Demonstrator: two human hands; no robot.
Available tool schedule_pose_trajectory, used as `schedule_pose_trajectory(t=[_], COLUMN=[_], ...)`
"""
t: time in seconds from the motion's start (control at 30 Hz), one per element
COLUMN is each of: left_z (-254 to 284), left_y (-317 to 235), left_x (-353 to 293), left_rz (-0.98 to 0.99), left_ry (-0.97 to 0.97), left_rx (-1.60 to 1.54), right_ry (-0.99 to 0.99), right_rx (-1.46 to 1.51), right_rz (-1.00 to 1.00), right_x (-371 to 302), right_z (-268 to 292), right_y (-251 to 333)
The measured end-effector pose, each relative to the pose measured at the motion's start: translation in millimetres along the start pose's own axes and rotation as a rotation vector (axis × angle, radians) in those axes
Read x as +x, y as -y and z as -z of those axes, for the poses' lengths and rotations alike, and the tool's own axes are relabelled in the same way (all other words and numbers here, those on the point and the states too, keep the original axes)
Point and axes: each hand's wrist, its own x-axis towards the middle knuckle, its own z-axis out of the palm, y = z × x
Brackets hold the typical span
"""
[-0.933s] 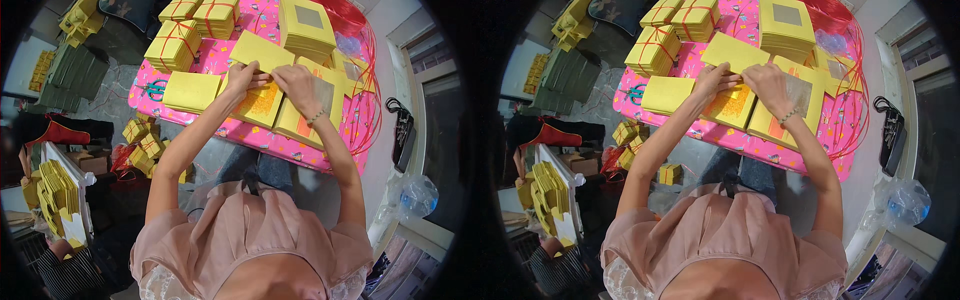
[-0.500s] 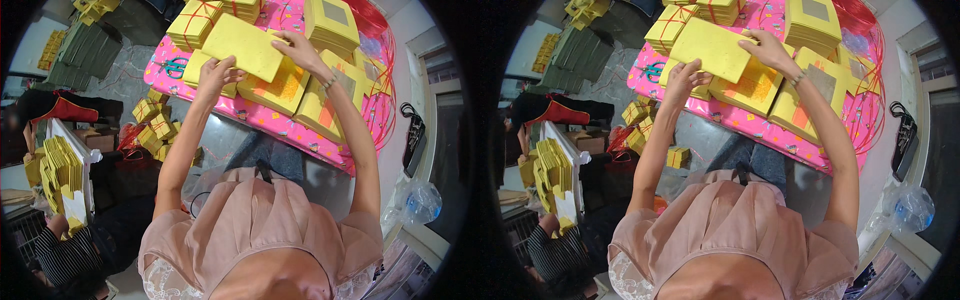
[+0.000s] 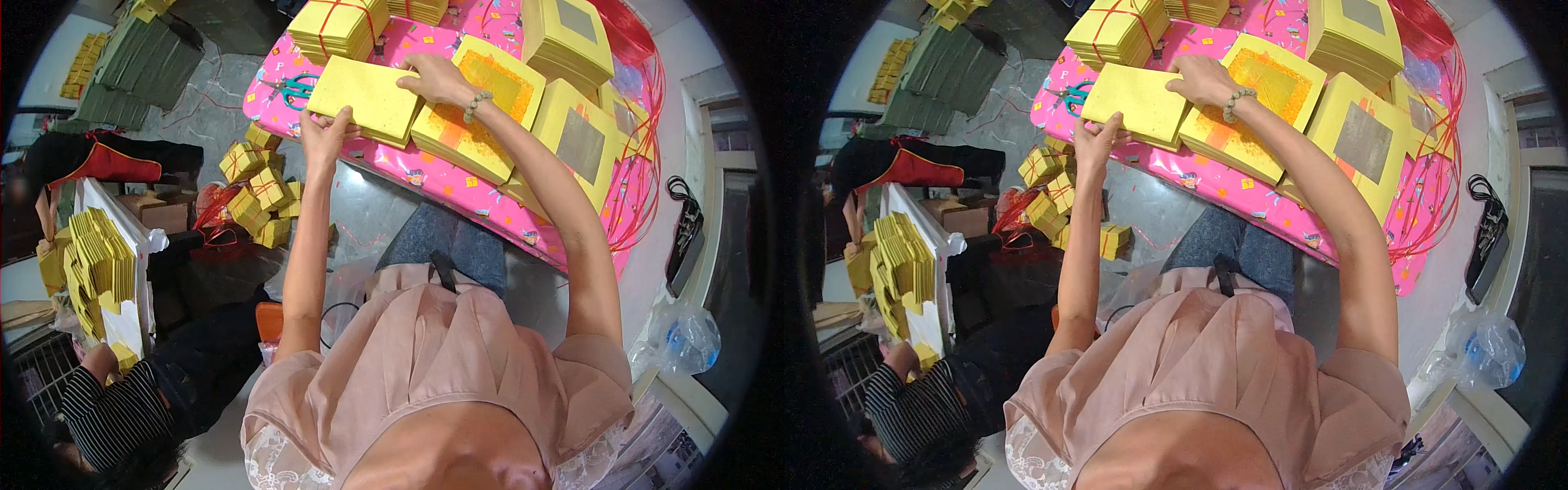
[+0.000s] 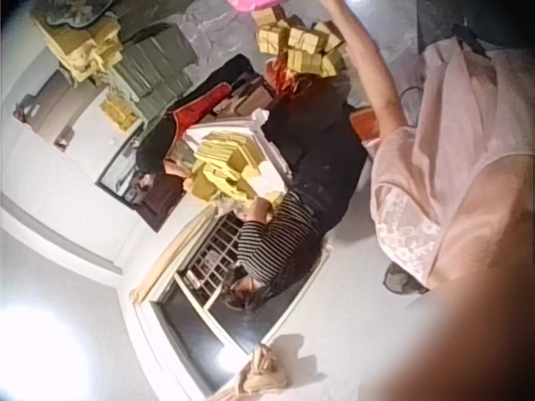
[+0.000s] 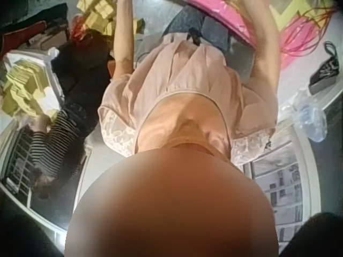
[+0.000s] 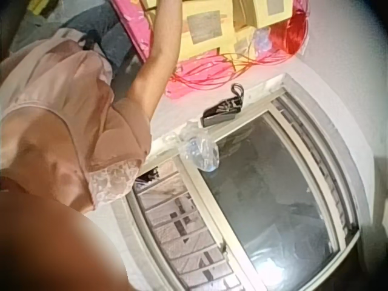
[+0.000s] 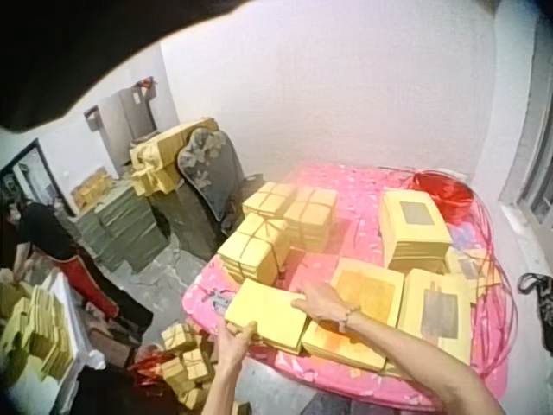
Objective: Counting and stacking sheets of yellow joss paper with gold foil centers.
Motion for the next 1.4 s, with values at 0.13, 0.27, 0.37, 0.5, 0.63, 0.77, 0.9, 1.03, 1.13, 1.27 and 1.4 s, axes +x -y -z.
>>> schedule_pose_trajectory(t=[0.13,0.27,0.37,0.5,0.63,0.77,0.9,1.03,1.13,1.27,1.4], left_z=[-4.6,-3.9,-0.9,1.4,-2.7,-12.2,-13.2,-13.2,-17.6,-19.9,-16.4], left_y=[7.9,12.4,17.6,19.2,12.5,1.0,16.4,30.5,38.9,41.1,42.1], left_x=[-3.7,-2.0,0.8,1.5,-3.5,-17.8,-9.2,-0.8,-5.1,-2.5,-2.1], left_rz=[-0.033,-0.067,-0.077,-0.055,-0.157,-0.312,-0.704,-0.697,-0.713,-0.745,-0.750], left_ry=[-0.041,-0.050,-0.023,-0.024,-0.143,-0.345,-0.296,0.178,0.143,0.155,0.156], left_rx=[0.017,0.082,0.040,0.147,0.592,1.131,1.103,0.955,1.097,1.144,1.177], right_ry=[0.062,0.066,0.080,0.105,0.108,0.078,0.089,-0.006,-0.019,-0.198,-0.418], right_rx=[-0.042,-0.084,-0.096,-0.200,-0.244,-0.316,-0.310,-0.312,-0.303,-0.208,-0.082], right_rz=[-0.028,-0.019,-0.014,-0.006,0.002,0.008,-0.008,0.069,0.072,0.190,0.300], right_x=[2.9,5.3,5.1,6.4,5.0,5.1,4.7,-0.3,-1.4,-3.9,-31.1], right_z=[-0.5,-2.7,-3.7,-9.9,-16.0,-18.7,-19.3,-20.7,-22.5,-25.7,3.4], right_y=[2.6,-0.1,1.5,-1.1,-2.4,-3.5,-1.3,0.7,-4.3,-18.0,0.7])
